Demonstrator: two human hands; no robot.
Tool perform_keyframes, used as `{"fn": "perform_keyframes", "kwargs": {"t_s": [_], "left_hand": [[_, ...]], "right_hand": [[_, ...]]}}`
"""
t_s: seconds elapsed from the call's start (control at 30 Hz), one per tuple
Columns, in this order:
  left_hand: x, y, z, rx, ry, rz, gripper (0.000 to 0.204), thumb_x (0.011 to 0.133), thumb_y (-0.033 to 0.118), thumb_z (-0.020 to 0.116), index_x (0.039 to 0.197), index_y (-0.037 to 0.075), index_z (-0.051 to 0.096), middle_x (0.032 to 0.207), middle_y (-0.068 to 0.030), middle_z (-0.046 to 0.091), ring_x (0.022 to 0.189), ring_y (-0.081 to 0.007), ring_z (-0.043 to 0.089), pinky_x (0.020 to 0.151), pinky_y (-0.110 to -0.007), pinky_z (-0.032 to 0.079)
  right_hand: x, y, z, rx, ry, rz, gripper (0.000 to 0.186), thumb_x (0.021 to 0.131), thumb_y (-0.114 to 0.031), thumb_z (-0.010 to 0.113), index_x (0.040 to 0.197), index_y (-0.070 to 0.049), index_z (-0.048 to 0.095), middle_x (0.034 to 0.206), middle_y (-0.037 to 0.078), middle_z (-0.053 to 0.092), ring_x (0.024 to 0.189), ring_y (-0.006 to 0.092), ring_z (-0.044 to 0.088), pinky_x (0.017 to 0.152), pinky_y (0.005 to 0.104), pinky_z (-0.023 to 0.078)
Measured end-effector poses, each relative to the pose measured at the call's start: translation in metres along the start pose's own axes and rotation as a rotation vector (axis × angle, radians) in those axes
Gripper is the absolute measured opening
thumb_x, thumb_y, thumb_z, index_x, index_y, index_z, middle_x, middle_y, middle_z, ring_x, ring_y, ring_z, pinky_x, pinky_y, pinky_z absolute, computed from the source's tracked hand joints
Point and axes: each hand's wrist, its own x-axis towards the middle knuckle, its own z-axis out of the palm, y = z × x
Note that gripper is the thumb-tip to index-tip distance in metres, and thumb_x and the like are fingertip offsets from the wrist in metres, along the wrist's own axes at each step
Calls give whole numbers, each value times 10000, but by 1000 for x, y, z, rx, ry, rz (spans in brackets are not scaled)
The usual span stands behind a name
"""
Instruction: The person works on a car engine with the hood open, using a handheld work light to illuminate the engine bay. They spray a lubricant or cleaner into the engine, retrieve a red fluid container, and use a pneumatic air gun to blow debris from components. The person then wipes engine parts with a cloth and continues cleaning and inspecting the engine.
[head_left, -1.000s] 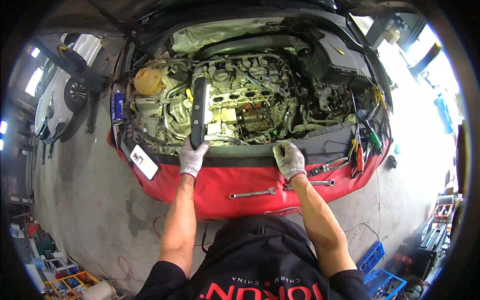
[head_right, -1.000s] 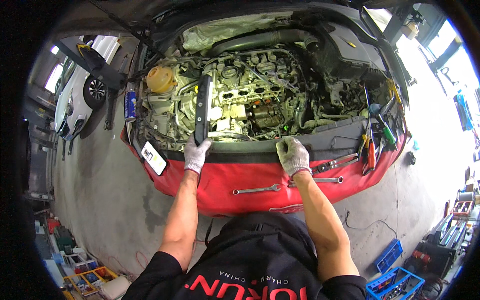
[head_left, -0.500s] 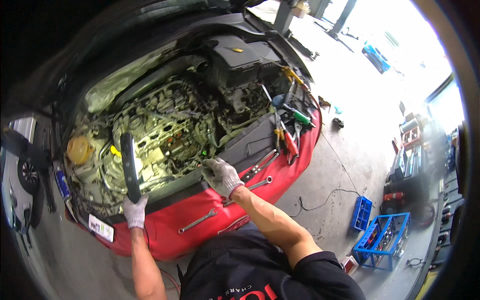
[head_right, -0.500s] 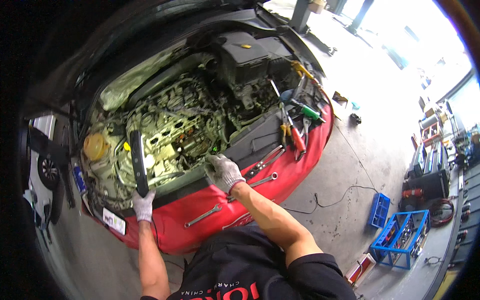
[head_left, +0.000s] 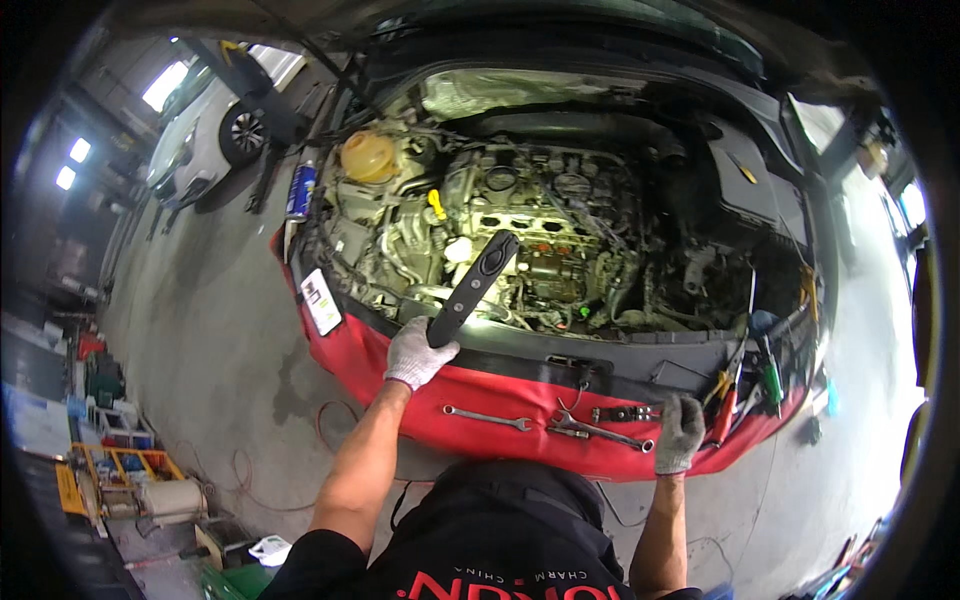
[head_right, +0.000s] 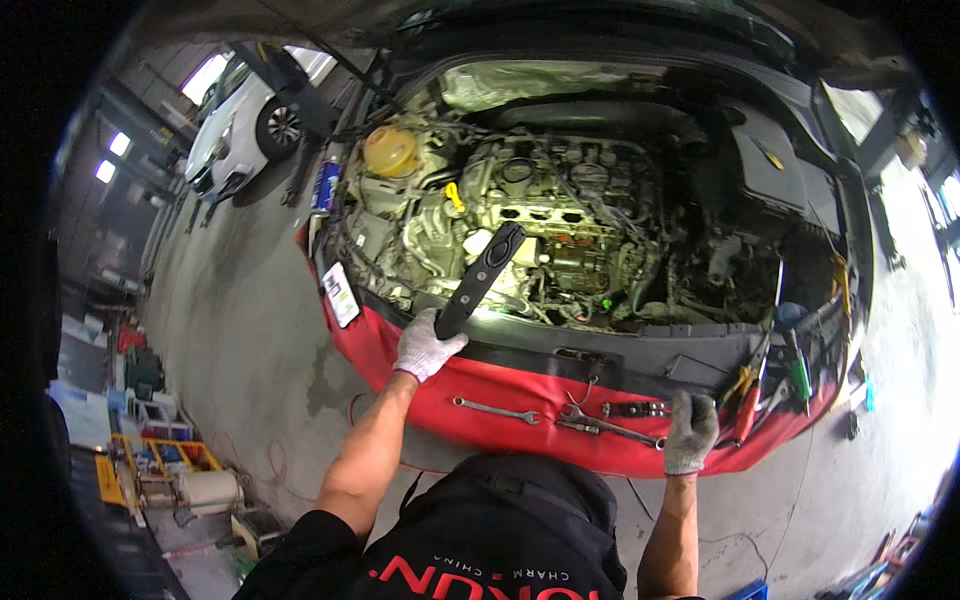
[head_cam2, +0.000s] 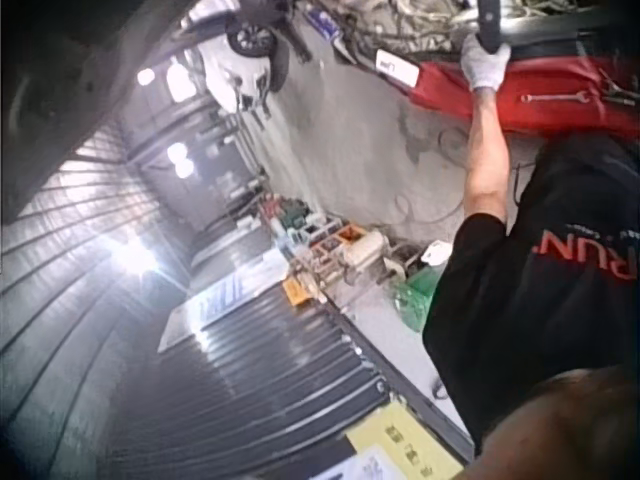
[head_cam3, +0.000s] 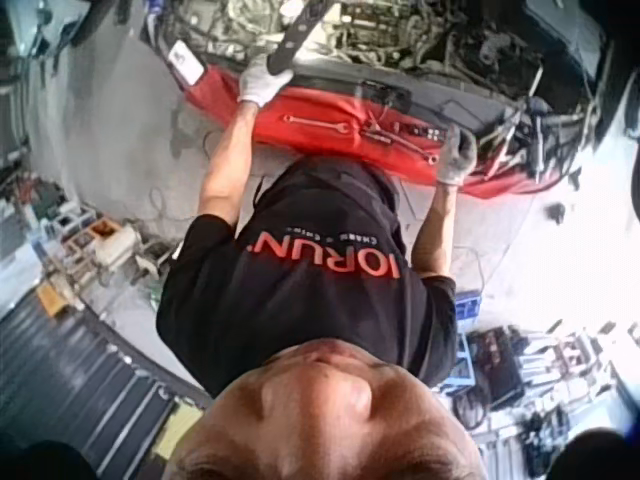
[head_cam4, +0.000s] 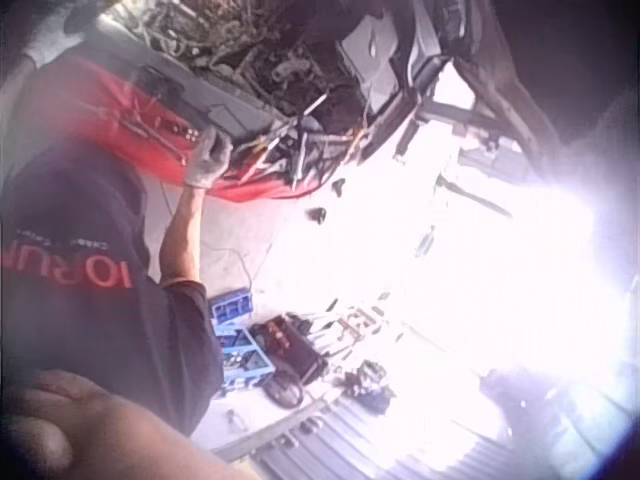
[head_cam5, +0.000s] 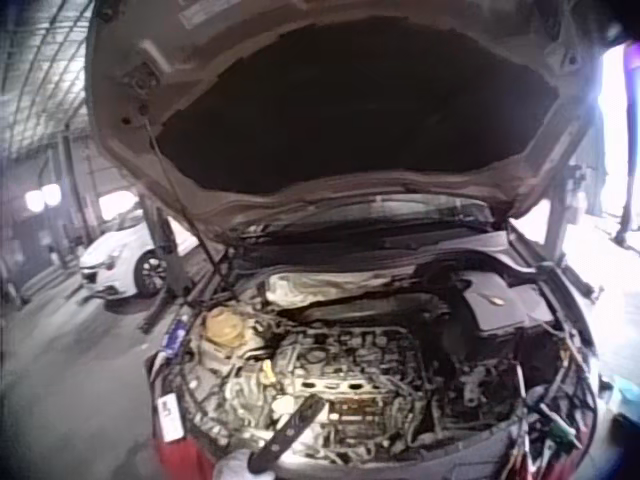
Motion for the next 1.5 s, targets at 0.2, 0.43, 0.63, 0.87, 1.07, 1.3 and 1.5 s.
{"fn": "perform_keyframes", "kwargs": {"t_s": [0.2, 0.43, 0.63, 0.87, 1.07, 1.3, 1.5], "left_hand": [[-10, -2, 7, -3, 29, -42, 526, 754, 445, 818, 1070, 39, 706, 1060, -219, 707, 1034, -400, 687, 930, -482, 534], [-16, -22, -8, -192, 56, -170, 541, 783, 503, 790, 1046, 39, 703, 1031, -230, 723, 1008, -400, 703, 880, -489, 549], [-5, -73, -15, -461, -30, -143, 539, 791, 516, 803, 1063, 58, 720, 959, -210, 746, 944, -362, 735, 843, -445, 572], [18, -108, -21, -792, -249, -68, 542, 822, 494, 812, 1093, 35, 719, 974, -217, 757, 967, -332, 750, 849, -421, 587], [21, -138, 16, -1016, -239, 25, 514, 859, 420, 787, 1166, 16, 702, 1016, -196, 764, 958, -317, 749, 858, -422, 577], [26, -145, 31, -982, -294, 110, 539, 857, 418, 793, 1222, 40, 674, 1030, -222, 752, 992, -359, 735, 860, -441, 575], [20, -150, 0, -1079, -308, -61, 488, 847, 420, 810, 1152, 50, 715, 913, -145, 761, 842, -236, 735, 765, -386, 586]], "right_hand": [[0, -24, 70, -231, -320, -213, 271, 935, -41, 739, 741, -31, 550, 710, 31, 536, 672, 117, 496, 613, 307, 425], [-5, -119, 196, -204, -772, -193, 200, 945, -134, 690, 1057, 25, 739, 930, 144, 708, 855, 276, 664, 818, 372, 532], [-25, -187, 397, -98, -1180, -24, 547, 954, -249, 708, 1399, 38, 570, 1096, 158, 714, 1009, 200, 658, 938, 337, 520], [0, -121, 743, -306, -1121, -479, 780, 895, -398, 776, 1413, 123, 513, 1269, 235, 703, 1177, 302, 666, 1001, 369, 513], [-20, -119, 936, -814, -834, -158, 788, 750, -637, 780, 1209, 2, 733, 1247, 230, 720, 1193, 363, 687, 1006, 428, 534], [17, -92, 989, -800, -793, -20, 776, 737, -550, 802, 1236, 36, 696, 1233, 231, 718, 1099, 321, 716, 952, 417, 560], [23, -193, 879, -170, -1156, 73, 517, 847, -328, 833, 1211, 10, 690, 1041, 129, 754, 856, 221, 736, 801, 346, 606]]}}
